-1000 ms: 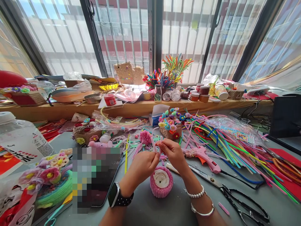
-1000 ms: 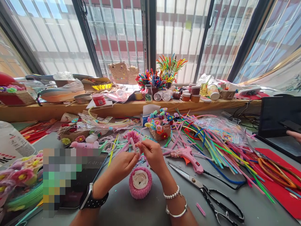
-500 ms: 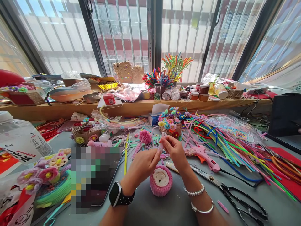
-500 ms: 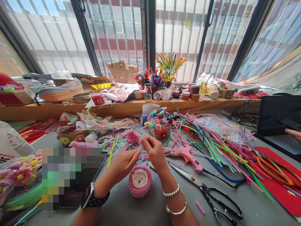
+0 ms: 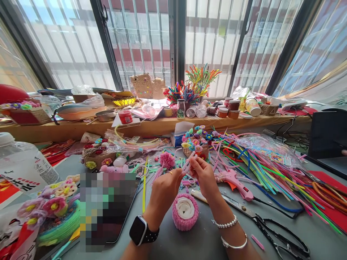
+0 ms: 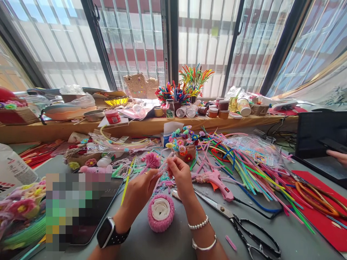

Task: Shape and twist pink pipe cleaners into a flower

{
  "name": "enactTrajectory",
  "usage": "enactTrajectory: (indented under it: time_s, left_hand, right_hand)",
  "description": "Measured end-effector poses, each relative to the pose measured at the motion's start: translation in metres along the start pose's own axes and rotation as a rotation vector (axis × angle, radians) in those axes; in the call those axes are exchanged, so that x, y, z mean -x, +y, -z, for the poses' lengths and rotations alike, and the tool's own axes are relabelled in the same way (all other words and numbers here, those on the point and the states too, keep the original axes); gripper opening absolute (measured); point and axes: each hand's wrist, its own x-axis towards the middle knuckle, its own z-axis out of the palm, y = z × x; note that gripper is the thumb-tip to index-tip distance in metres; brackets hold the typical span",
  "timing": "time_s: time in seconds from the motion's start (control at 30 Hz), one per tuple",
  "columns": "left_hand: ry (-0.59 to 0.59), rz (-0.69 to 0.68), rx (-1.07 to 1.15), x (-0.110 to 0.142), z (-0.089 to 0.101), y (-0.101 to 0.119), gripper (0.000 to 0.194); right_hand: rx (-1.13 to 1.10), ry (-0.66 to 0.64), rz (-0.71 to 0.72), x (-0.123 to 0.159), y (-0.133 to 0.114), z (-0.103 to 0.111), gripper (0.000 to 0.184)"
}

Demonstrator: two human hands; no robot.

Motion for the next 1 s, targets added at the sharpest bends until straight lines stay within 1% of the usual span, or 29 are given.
enactTrajectory:
  time_s: [0.17, 0.3, 0.5, 0.7, 0.8, 0.93, 1.0]
  left_hand:
    - [0.041, -0.026, -0.011, 0.0008, -0.0017, -0.0033, 0.024]
    - [0.04, -0.056, 0.004, 0.0008, -0.0014, -0.004, 0.021]
    - [0.033, -0.088, 0.015, 0.0005, 0.0015, -0.0044, 0.02]
    - [0.106, -0.109, -0.001, 0.0009, 0.0013, -0.0041, 0.018]
    - [0.143, -0.133, -0.008, 0.0004, 0.0012, -0.0044, 0.018]
    - [0.159, -0.159, -0.012, -0.0009, 0.0025, -0.005, 0.021]
    - [0.162, -0.18, -0.016, -0.0011, 0.0032, -0.0051, 0.021]
  right_hand:
    - [0.123, -0.107, -0.033, 0.0002, 0.0, 0.002, 0.025]
    - [0.135, -0.16, -0.039, 0.0004, -0.0012, 0.0025, 0.023]
    - [0.092, -0.162, -0.019, 0.0027, -0.0028, 0.0013, 0.018]
    - [0.106, -0.185, -0.004, 0.0028, 0.0007, 0.0006, 0.018]
    - [0.163, -0.238, 0.002, 0.0019, 0.0014, 0.0021, 0.02]
    - [0.294, -0.27, 0.052, 0.0014, 0.0004, 0.0052, 0.025]
    - [0.351, -0.333, 0.053, 0.0017, -0.0006, 0.0065, 0.027]
